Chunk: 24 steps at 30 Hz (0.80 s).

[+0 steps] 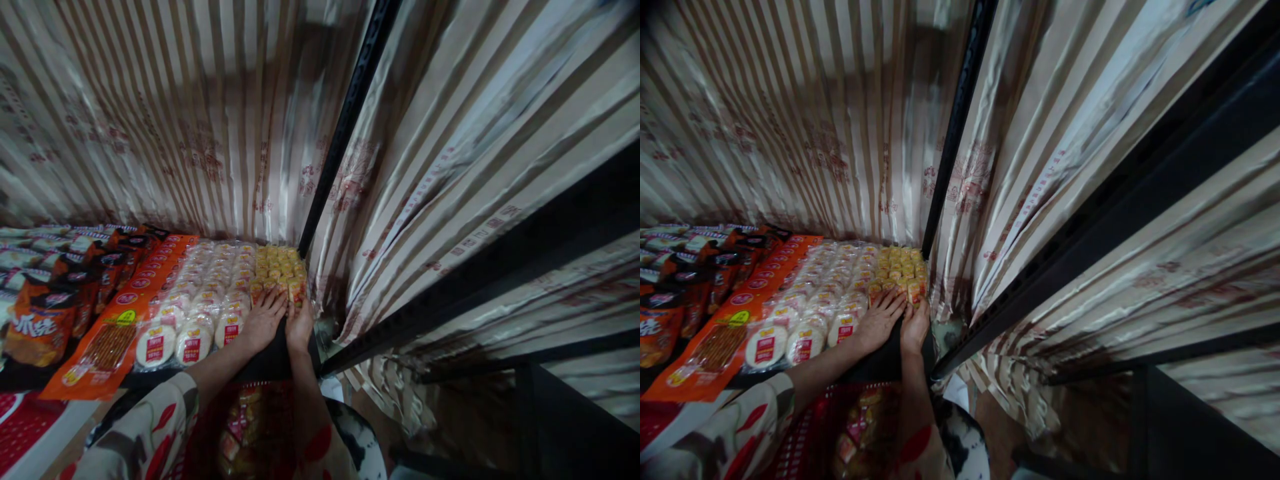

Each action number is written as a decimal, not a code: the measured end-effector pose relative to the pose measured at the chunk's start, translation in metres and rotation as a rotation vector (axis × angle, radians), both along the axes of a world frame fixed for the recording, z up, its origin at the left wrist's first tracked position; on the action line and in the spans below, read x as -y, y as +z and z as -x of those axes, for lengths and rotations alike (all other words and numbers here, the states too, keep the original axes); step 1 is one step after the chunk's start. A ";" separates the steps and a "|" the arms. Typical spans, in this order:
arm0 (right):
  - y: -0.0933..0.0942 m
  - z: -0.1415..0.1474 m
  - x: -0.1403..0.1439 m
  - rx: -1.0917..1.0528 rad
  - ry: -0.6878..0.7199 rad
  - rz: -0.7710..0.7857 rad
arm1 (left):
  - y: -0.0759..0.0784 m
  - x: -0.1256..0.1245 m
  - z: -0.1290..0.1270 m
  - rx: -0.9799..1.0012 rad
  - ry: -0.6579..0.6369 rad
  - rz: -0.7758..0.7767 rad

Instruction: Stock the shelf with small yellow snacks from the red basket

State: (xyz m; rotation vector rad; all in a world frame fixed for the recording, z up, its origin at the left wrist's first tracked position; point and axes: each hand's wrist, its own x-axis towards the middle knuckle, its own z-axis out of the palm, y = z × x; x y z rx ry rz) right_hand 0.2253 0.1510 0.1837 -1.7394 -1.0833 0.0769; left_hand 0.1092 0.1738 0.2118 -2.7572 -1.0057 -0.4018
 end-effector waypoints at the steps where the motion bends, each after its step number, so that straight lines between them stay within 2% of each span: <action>1: 0.000 -0.001 0.000 -0.002 0.005 -0.002 | 0.000 0.000 0.000 -0.001 0.003 -0.004; 8: 0.003 -0.004 -0.002 0.008 0.020 -0.003 | 0.000 0.002 -0.001 -0.006 0.006 -0.001; 14: 0.004 0.002 -0.002 0.006 -0.032 0.014 | 0.000 0.002 -0.001 -0.001 0.002 0.010; 20: 0.002 0.000 -0.001 -0.084 0.000 0.062 | 0.000 0.003 -0.002 0.011 0.016 0.007; 24: -0.003 -0.003 -0.003 -0.037 0.026 0.052 | -0.001 0.004 -0.002 0.022 0.024 0.005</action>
